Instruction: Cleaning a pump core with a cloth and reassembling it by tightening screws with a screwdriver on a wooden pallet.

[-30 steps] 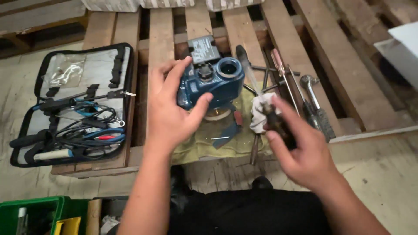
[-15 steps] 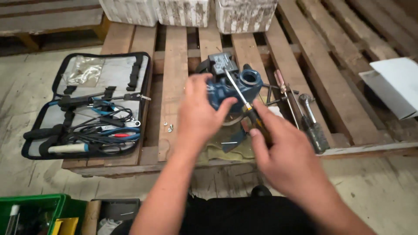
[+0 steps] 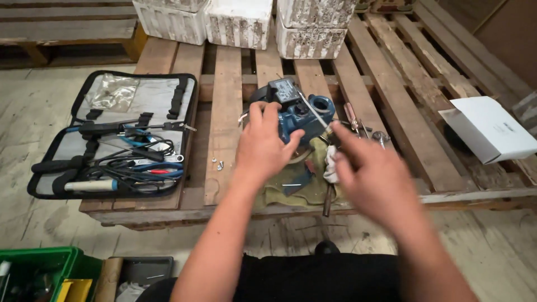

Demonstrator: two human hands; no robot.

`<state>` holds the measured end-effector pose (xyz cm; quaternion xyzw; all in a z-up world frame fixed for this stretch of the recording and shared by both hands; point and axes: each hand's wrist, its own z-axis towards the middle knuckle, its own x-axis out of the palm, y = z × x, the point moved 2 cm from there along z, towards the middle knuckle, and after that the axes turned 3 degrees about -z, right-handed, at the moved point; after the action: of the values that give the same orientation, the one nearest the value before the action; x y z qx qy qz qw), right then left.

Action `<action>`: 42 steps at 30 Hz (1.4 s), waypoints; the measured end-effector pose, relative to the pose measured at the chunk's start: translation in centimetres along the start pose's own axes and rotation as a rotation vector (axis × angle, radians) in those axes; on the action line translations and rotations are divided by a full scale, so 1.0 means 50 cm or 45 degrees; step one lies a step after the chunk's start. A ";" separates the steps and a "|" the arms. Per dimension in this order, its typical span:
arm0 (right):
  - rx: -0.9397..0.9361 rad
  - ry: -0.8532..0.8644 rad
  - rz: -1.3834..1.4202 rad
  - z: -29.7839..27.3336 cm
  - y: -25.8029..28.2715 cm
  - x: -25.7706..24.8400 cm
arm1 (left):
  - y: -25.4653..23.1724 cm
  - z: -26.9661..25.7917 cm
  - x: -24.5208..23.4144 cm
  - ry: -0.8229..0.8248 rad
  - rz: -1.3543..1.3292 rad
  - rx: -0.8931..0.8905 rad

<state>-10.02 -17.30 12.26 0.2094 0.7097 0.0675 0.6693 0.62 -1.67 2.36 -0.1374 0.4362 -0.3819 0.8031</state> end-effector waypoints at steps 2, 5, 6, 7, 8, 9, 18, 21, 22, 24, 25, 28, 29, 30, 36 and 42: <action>0.041 0.059 0.122 0.014 -0.013 -0.030 | -0.002 0.010 -0.038 0.326 -0.152 -0.154; -0.385 -0.115 -0.004 0.085 -0.098 -0.014 | 0.018 0.015 -0.068 0.389 -0.324 -0.144; -0.386 -0.116 -0.003 0.087 -0.096 -0.015 | 0.020 0.020 -0.069 0.388 -0.322 -0.144; -0.361 -0.089 -0.036 0.089 -0.096 -0.015 | 0.022 0.023 -0.069 0.401 -0.317 -0.138; -0.336 -0.062 -0.068 0.091 -0.096 -0.014 | 0.024 0.025 -0.068 0.415 -0.312 -0.132; -0.338 -0.056 -0.069 0.097 -0.104 -0.007 | 0.028 0.025 -0.065 0.414 -0.311 -0.138; -0.456 -0.160 -0.052 0.111 -0.083 -0.011 | 0.034 0.003 -0.022 0.132 -0.428 -0.052; -0.220 0.038 -0.080 0.107 -0.067 -0.027 | -0.004 -0.017 -0.011 -0.053 -0.600 -0.389; -0.199 0.065 -0.085 0.109 -0.066 -0.029 | -0.017 -0.026 -0.005 -0.196 -0.650 -0.569; -0.174 0.095 -0.099 0.111 -0.066 -0.033 | -0.027 -0.033 0.018 -0.337 -0.705 -0.754; -0.201 0.095 -0.068 0.109 -0.068 -0.034 | -0.024 -0.032 0.033 -0.482 -0.826 -0.769; -0.246 0.089 -0.051 0.115 -0.078 -0.025 | -0.026 -0.022 0.055 -0.664 -1.021 -0.825; -0.271 0.067 -0.049 0.120 -0.080 -0.023 | -0.028 -0.011 0.056 -0.703 -1.092 -0.845; -0.269 0.068 -0.049 0.131 -0.087 -0.018 | -0.027 -0.005 0.069 -0.702 -1.091 -0.847; -0.445 -0.005 -0.111 0.152 -0.076 -0.010 | -0.043 -0.018 0.111 -0.847 -0.972 -0.996; -0.441 -0.053 -0.012 0.169 -0.086 0.000 | -0.011 -0.011 0.137 -0.792 -0.926 -1.120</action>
<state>-2.63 -22.76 9.83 0.0890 0.6745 0.1814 0.7101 2.16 -7.01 -1.74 -0.6964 0.2247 -0.3576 0.5803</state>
